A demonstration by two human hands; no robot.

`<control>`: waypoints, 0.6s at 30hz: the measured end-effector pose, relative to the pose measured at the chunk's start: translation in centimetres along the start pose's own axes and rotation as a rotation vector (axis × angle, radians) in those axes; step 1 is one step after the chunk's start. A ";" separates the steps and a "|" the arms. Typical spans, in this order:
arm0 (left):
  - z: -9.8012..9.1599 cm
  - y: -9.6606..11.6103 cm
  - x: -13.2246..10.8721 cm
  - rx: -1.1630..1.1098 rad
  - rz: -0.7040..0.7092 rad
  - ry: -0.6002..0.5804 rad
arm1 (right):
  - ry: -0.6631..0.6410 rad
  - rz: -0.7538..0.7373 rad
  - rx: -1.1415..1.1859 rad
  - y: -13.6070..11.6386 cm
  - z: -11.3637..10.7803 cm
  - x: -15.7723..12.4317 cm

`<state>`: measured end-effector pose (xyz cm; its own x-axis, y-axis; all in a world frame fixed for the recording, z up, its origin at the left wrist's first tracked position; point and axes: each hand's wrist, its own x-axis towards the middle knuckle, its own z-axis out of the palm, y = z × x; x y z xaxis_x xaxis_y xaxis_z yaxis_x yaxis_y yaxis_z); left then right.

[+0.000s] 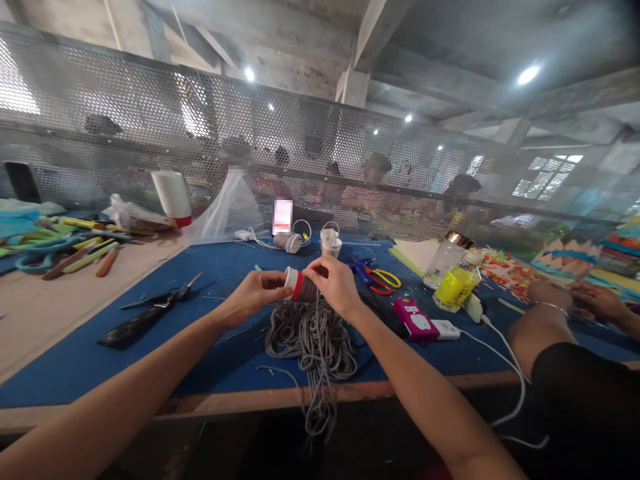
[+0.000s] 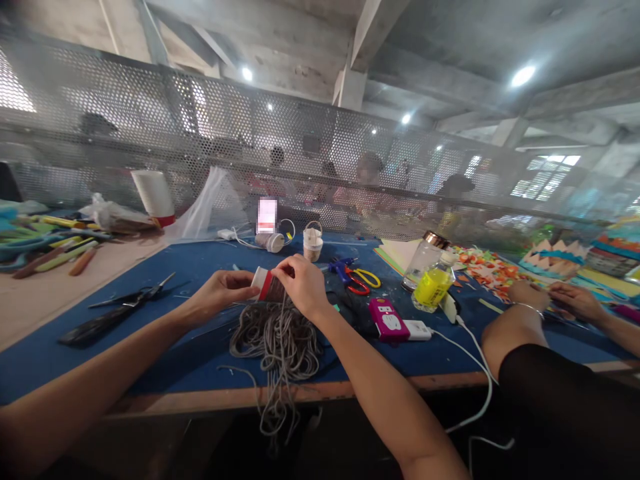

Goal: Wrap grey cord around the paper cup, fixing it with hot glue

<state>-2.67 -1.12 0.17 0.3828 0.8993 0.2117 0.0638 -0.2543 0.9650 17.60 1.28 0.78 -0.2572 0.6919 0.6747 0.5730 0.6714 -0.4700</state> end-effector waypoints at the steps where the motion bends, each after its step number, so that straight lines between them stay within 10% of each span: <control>1: 0.0 0.0 0.0 0.001 0.000 -0.001 | 0.000 0.001 0.003 0.0 0.0 0.0; 18: -0.1 -0.1 0.1 0.019 0.001 -0.009 | -0.016 0.010 0.012 0.1 0.0 0.0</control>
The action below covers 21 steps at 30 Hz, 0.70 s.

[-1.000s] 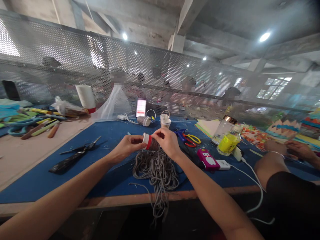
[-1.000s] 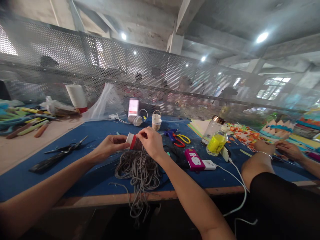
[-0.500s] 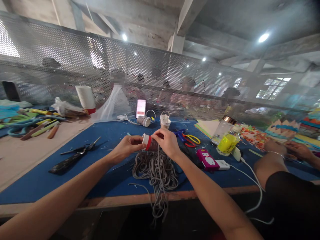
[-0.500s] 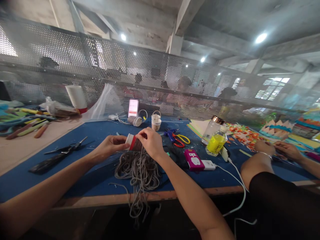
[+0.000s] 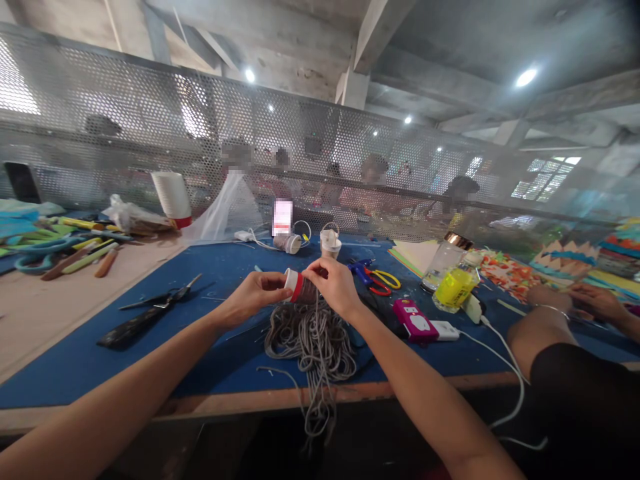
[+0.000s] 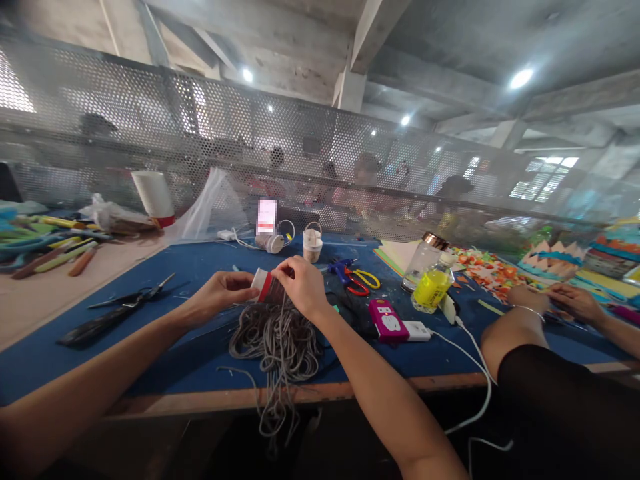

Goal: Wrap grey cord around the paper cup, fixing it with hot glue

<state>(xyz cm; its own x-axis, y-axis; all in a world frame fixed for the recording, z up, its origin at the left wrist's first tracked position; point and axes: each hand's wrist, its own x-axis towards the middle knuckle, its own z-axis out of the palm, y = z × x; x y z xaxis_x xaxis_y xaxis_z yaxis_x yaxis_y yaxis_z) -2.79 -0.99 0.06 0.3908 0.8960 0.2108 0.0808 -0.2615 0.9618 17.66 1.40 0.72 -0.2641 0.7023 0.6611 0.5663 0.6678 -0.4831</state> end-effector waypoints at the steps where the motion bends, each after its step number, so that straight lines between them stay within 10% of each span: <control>1: 0.0 0.1 0.0 0.000 0.000 -0.001 | 0.000 -0.001 0.001 0.0 0.0 0.0; 21: 0.1 0.3 -0.1 0.011 0.007 -0.022 | -0.004 0.010 0.006 0.2 0.1 0.0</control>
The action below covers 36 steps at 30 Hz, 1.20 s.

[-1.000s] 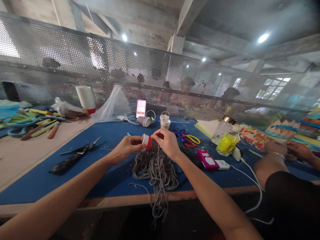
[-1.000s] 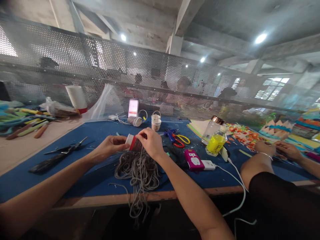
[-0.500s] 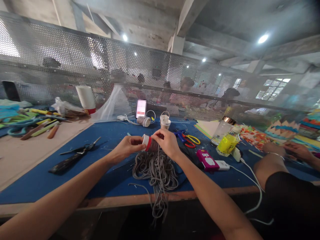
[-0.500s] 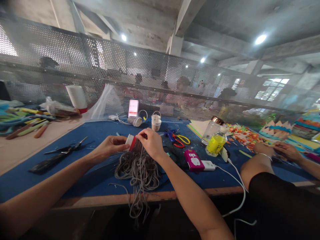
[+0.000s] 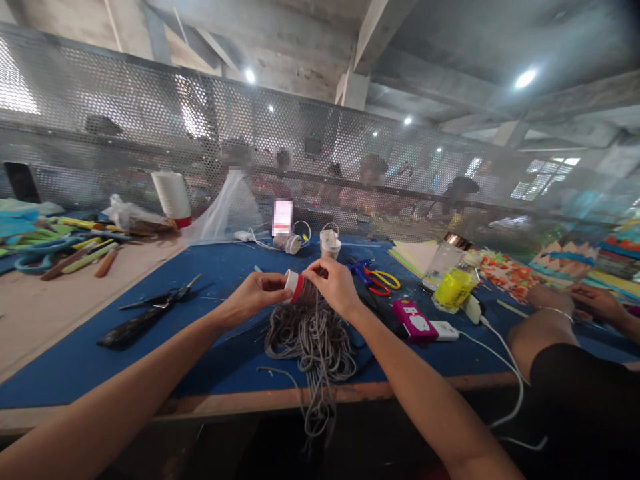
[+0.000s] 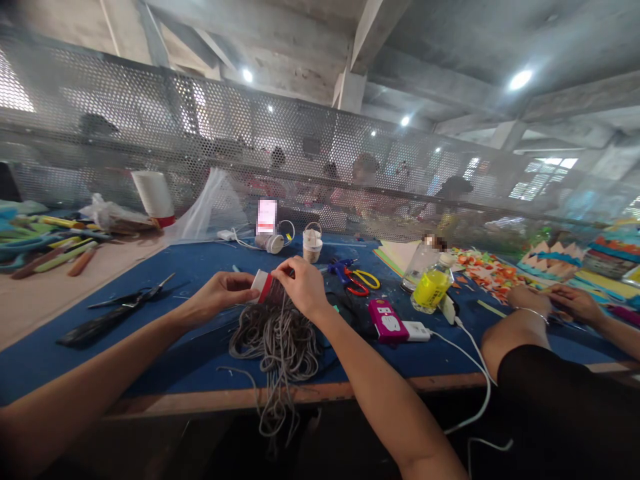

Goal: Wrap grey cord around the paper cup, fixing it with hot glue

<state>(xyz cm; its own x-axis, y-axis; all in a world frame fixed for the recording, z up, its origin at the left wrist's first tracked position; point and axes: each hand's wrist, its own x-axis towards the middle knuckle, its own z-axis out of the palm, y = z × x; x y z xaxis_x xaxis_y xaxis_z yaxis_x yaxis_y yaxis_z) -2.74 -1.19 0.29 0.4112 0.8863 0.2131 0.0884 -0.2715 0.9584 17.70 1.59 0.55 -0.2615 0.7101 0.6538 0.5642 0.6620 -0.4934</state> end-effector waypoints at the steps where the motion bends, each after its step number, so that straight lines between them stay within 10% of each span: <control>1: 0.0 0.0 0.0 -0.002 -0.001 -0.002 | -0.001 -0.001 0.000 0.0 0.0 0.0; 36: 0.1 0.0 0.0 -0.050 -0.011 -0.018 | -0.015 0.021 0.043 0.4 0.3 0.0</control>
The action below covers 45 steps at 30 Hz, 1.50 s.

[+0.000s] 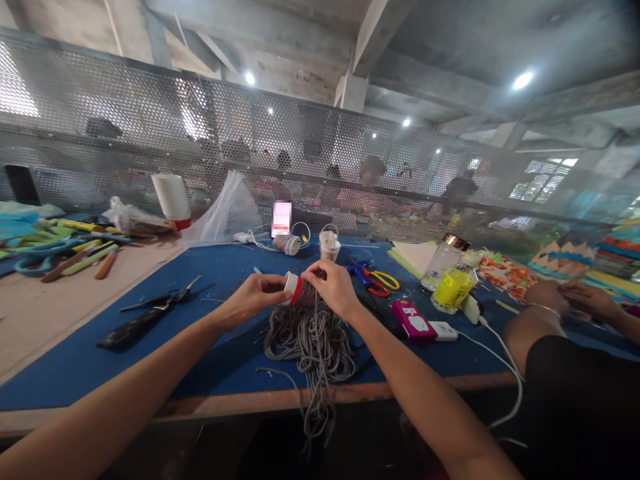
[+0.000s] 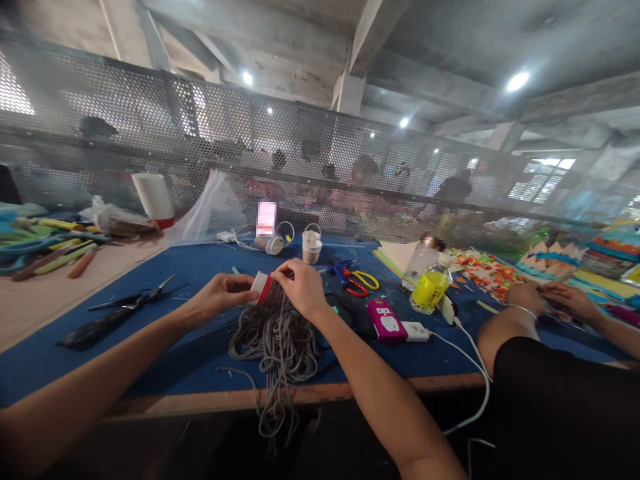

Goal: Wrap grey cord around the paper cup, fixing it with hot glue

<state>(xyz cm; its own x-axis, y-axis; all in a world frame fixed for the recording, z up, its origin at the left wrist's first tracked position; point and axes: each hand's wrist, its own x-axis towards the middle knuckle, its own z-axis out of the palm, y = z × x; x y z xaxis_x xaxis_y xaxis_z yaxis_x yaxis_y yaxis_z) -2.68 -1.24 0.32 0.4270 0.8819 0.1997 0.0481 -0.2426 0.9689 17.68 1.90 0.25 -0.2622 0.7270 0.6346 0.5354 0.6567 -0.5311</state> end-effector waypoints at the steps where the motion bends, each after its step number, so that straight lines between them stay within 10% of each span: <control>1: 0.0 0.0 0.0 -0.001 -0.003 0.004 | 0.000 0.001 0.000 0.0 0.0 0.0; 45: -0.4 -0.7 0.4 -0.218 -0.034 0.079 | 0.144 0.078 0.152 0.0 -0.9 0.1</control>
<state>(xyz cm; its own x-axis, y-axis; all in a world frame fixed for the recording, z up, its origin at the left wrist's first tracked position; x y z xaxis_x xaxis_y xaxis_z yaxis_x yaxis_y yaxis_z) -2.90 -0.59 -0.24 0.3557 0.9193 0.1688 -0.1386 -0.1267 0.9822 18.40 1.80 0.84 -0.1015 0.7476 0.6564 0.4193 0.6305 -0.6532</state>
